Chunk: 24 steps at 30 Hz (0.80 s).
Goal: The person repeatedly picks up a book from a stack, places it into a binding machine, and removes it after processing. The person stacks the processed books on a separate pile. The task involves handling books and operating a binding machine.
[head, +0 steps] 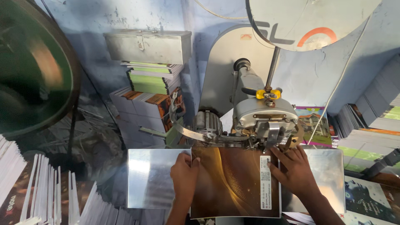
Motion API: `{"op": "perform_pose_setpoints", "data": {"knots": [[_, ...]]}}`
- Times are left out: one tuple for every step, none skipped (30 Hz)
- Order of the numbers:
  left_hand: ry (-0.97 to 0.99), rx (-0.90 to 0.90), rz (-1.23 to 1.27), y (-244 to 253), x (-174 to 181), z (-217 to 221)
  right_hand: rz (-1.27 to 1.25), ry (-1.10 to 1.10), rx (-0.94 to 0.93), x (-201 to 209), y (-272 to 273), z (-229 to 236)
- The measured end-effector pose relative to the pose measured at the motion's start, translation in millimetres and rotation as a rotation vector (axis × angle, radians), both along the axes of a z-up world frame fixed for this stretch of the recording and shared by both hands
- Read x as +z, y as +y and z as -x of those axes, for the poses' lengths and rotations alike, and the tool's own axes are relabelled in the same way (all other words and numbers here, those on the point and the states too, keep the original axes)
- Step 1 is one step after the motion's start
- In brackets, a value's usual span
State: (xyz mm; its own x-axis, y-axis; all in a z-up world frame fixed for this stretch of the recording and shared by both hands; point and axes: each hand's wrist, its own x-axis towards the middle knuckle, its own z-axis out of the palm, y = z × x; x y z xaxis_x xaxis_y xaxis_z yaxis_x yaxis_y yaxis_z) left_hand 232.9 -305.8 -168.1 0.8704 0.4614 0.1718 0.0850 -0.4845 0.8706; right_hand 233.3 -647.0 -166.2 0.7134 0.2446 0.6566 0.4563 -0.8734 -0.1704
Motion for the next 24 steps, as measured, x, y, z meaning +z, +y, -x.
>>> {"op": "perform_pose_setpoints", "data": {"knots": [[-0.040, 0.016, -0.004, -1.8, 0.0, 1.3, -0.002, -0.006, 0.004, -0.3, -0.3, -0.1], [-0.080, 0.033, -0.008, -4.1, -0.4, 2.7, -0.004, -0.012, 0.009, -0.5, -0.4, -0.3], [-0.120, 0.050, -0.011, -6.3, -1.4, 4.4, -0.006, -0.019, 0.015, -0.8, -0.4, -0.3], [-0.206, 0.045, -0.066, -9.2, -3.8, 7.3, -0.008, -0.014, 0.012, -1.5, -0.4, -0.1], [-0.292, 0.039, -0.121, -12.2, -7.0, 10.6, -0.010, -0.009, 0.010, -2.0, 0.0, -0.1], [-0.382, 0.034, -0.177, -14.1, -9.4, 11.7, -0.012, -0.008, 0.009, -1.3, 0.3, -1.3], [-0.394, 0.015, -0.206, -15.6, -12.1, 12.5, -0.016, 0.052, -0.014, -0.5, -0.1, -1.2], [-0.405, -0.005, -0.236, -17.5, -15.2, 13.2, -0.021, 0.112, -0.039, 0.1, -1.2, -0.4], [-0.416, -0.025, -0.265, -18.8, -17.9, 13.4, -0.026, 0.172, -0.063, 0.7, -2.4, -0.1], [-0.376, -0.049, -0.244, -19.2, -19.4, 13.0, -0.038, 0.158, -0.056, 0.9, -3.2, -0.1], [-0.335, -0.072, -0.222, -19.6, -20.1, 12.5, -0.050, 0.145, -0.048, 0.8, -4.1, -0.1], [-0.292, -0.095, -0.201, -19.5, -20.4, 13.0, -0.063, 0.134, -0.040, -0.2, -4.1, 0.2], [-0.282, -0.119, -0.216, -19.2, -19.7, 13.3, -0.049, 0.097, -0.051, -1.4, -3.3, 0.2], [-0.274, -0.140, -0.231, -18.5, -17.9, 13.1, -0.035, 0.058, -0.060, -2.4, -1.4, -1.0], [-0.266, -0.161, -0.246, -18.1, -15.8, 13.4, -0.021, 0.018, -0.069, -3.0, 0.5, -2.2], [-0.265, -0.175, -0.252, -18.3, -13.0, 12.9, 0.008, 0.053, -0.110, -2.9, 2.7, -4.2], [-0.265, -0.189, -0.258, -19.5, -10.2, 12.3, 0.036, 0.088, -0.152, -2.8, 5.2, -5.8], [-0.263, -0.205, -0.264, -21.8, -8.1, 12.4, 0.065, 0.124, -0.196, -3.2, 6.8, -5.6], [-0.261, -0.211, -0.240, -24.7, -6.3, 12.5, 0.051, 0.102, -0.121, -4.1, 9.5, -5.3], [-0.258, -0.218, -0.216, -28.7, -5.1, 13.4, 0.037, 0.081, -0.047, -5.7, 12.9, -4.2], [-0.255, -0.225, -0.191, -32.7, -3.9, 14.3, 0.023, 0.059, 0.027, -7.2, 15.7, -2.8], [-0.254, -0.234, -0.185, -36.2, -2.5, 14.9, 0.015, 0.077, 0.019, -8.1, 17.5, -1.2], [-0.253, -0.242, -0.180, -39.5, -1.4, 15.3, 0.007, 0.095, 0.011, -9.2, 18.7, 0.8], [-0.252, -0.251, -0.174, -42.8, -0.2, 15.0, 0.000, 0.112, 0.003, -9.6, 18.7, 1.1]]}}
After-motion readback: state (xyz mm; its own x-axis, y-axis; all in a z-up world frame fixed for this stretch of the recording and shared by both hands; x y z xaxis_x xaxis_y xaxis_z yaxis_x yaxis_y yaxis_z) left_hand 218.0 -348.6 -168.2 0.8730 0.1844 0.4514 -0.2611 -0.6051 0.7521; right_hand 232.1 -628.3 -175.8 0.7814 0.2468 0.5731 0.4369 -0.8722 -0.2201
